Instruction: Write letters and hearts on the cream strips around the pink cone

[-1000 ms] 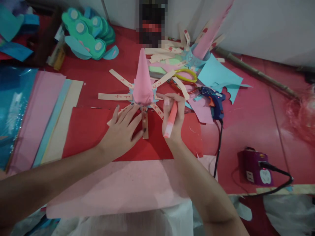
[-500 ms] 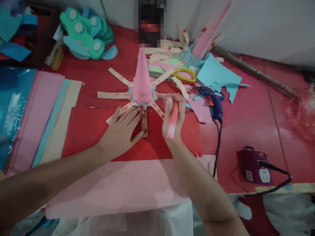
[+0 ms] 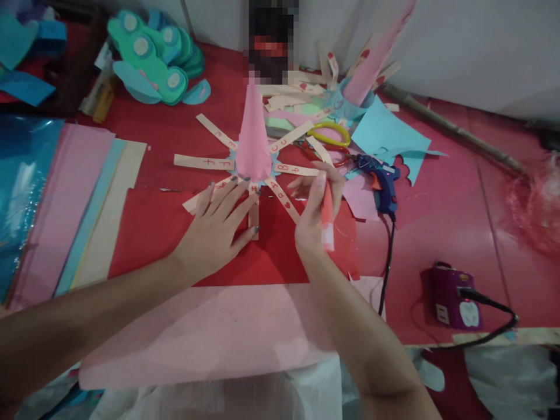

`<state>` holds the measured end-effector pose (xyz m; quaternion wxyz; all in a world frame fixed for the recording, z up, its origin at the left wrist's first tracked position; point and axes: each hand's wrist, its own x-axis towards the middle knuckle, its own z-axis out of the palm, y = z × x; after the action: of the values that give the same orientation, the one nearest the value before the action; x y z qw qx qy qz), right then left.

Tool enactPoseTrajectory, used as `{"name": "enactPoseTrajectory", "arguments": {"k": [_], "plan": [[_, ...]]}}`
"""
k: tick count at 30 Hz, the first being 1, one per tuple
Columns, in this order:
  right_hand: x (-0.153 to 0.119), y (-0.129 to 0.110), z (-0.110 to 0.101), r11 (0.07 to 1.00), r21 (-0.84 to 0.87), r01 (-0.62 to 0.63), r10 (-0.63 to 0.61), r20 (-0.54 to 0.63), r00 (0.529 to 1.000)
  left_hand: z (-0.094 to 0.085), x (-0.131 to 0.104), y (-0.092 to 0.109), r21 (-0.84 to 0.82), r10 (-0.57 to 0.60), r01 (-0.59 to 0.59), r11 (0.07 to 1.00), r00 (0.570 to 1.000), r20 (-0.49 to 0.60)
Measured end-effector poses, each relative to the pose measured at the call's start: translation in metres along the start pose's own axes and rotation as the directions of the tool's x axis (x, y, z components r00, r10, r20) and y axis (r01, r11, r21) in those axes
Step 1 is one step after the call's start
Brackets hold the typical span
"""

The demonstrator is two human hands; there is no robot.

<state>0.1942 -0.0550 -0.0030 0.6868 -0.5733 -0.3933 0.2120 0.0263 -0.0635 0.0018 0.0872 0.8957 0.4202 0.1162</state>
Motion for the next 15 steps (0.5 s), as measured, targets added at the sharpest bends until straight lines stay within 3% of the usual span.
{"name": "enactPoseTrajectory", "arguments": {"k": [2,4,9,11,13,15], "plan": [[0.002,0.002,-0.001,0.999,0.035,0.026,-0.023,-0.088,0.996,0.001,0.000,-0.001,0.004,-0.020,0.020,1.000,1.000,0.018],[0.002,0.002,-0.003,0.997,0.073,0.037,-0.031,-0.081,0.996,0.001,0.000,-0.001,0.007,-0.044,0.044,0.999,0.998,0.033],[-0.007,-0.003,-0.005,0.997,0.062,-0.049,0.036,0.196,0.980,0.000,0.000,-0.001,0.011,-0.061,0.060,0.998,0.997,0.050],[-0.010,-0.005,-0.006,0.993,-0.001,-0.116,0.109,0.352,0.930,0.000,0.000,-0.001,0.007,-0.070,0.069,0.998,0.996,0.053],[-0.011,-0.006,-0.006,0.975,-0.032,-0.218,0.204,0.503,0.840,0.000,0.000,-0.001,0.002,-0.083,0.083,0.997,0.995,0.053],[-0.011,-0.007,-0.005,0.956,-0.053,-0.290,0.269,0.558,0.785,-0.001,0.000,-0.001,-0.003,-0.100,0.100,0.995,0.994,0.053]]}}
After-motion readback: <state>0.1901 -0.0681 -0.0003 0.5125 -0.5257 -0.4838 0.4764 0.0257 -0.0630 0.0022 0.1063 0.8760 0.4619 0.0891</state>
